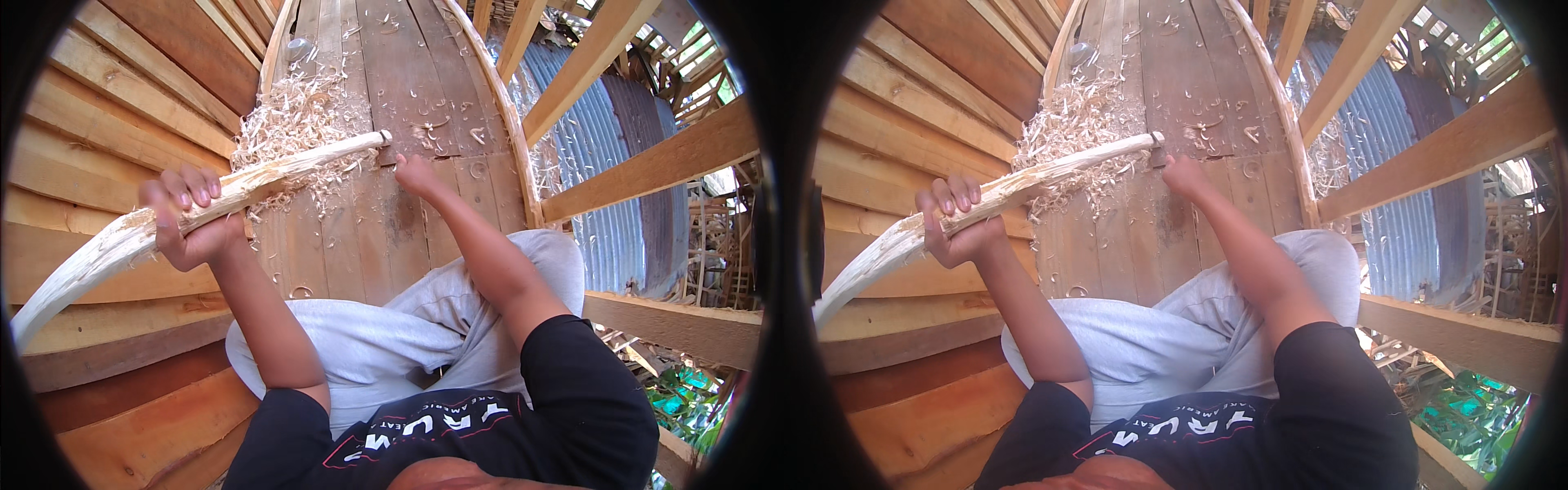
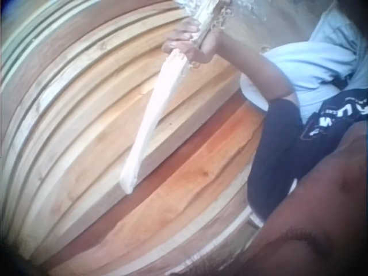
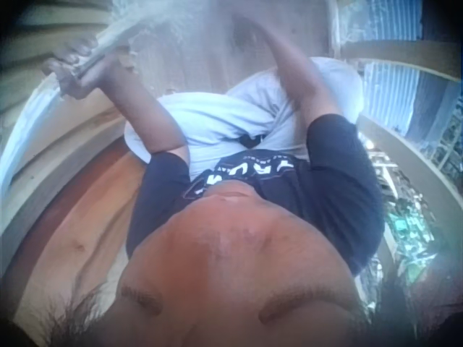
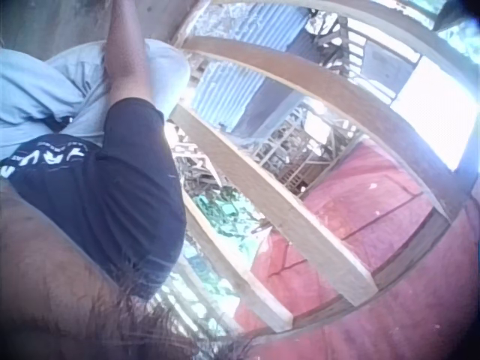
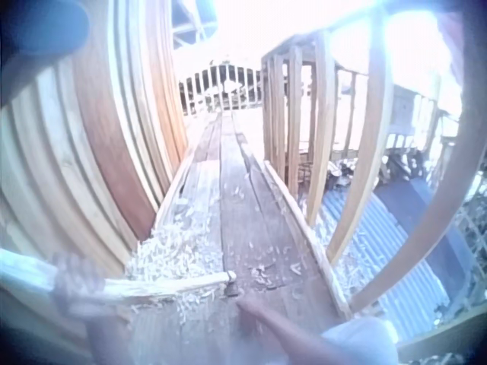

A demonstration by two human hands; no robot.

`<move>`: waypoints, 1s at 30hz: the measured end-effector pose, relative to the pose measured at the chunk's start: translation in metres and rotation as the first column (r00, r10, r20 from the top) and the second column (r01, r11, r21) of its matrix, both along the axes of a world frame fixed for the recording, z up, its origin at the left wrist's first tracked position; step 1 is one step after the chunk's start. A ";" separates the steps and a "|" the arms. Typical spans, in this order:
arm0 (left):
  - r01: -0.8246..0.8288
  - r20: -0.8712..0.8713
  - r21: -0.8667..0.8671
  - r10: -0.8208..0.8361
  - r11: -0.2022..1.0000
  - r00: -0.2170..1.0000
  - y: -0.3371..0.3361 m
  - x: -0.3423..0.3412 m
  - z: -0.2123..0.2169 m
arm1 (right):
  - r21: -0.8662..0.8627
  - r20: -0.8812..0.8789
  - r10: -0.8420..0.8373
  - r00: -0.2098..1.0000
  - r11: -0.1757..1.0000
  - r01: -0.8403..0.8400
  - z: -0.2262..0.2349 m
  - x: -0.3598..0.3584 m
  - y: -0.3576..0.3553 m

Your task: The person sits on a wooden floor and uses a knife to carve a long, curved piece of wood. They hold the wood with one hand and shave off thin layers with the other, creating wood shavings that accumulate on the floor.

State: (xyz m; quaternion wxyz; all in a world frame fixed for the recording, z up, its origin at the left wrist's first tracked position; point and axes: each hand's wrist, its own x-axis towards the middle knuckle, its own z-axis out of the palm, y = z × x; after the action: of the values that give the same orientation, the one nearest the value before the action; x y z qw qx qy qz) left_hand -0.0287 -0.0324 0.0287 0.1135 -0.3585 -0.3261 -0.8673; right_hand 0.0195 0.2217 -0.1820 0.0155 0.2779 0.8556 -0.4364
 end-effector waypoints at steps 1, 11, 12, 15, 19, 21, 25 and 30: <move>-0.002 -0.016 -0.004 0.002 1.000 1.000 0.001 0.002 -0.001 | -0.014 0.016 0.010 1.000 1.000 -0.010 0.013 0.004 -0.005; -0.113 0.097 0.012 0.111 0.994 0.989 0.000 0.004 0.000 | -0.060 -0.167 0.108 0.980 0.991 -0.120 0.049 -0.007 -0.042; -0.108 0.093 -0.001 0.108 0.994 0.990 -0.001 0.006 -0.002 | 0.003 -0.196 0.100 0.975 0.995 -0.102 0.053 -0.002 -0.047; -0.114 0.078 -0.016 0.115 0.993 0.990 -0.003 0.008 0.000 | 0.033 -0.396 0.314 0.863 0.944 -0.329 0.106 0.021 -0.078; -0.099 0.140 0.027 0.095 0.995 0.986 -0.004 0.000 -0.002 | 0.036 -0.280 0.125 0.952 0.992 -0.120 0.035 0.000 -0.042; -0.111 0.140 0.016 0.108 0.994 0.984 -0.013 -0.006 -0.005 | 0.031 -0.185 0.145 0.972 0.989 -0.142 0.037 -0.001 -0.041; -0.068 0.074 -0.002 0.068 0.998 0.995 -0.016 -0.004 -0.006 | 0.042 -0.348 0.220 0.911 0.975 -0.219 0.077 0.008 -0.073; -0.045 0.067 -0.009 0.046 0.999 0.997 -0.001 0.004 0.000 | 0.042 -0.236 0.164 0.958 0.986 -0.159 0.036 -0.003 -0.034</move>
State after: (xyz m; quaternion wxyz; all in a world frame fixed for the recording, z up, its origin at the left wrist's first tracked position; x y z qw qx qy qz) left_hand -0.0244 -0.0336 0.0282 0.1208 -0.3222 -0.3413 -0.8747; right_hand 0.0164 0.1879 -0.1465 -0.0552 0.1528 0.8760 -0.4542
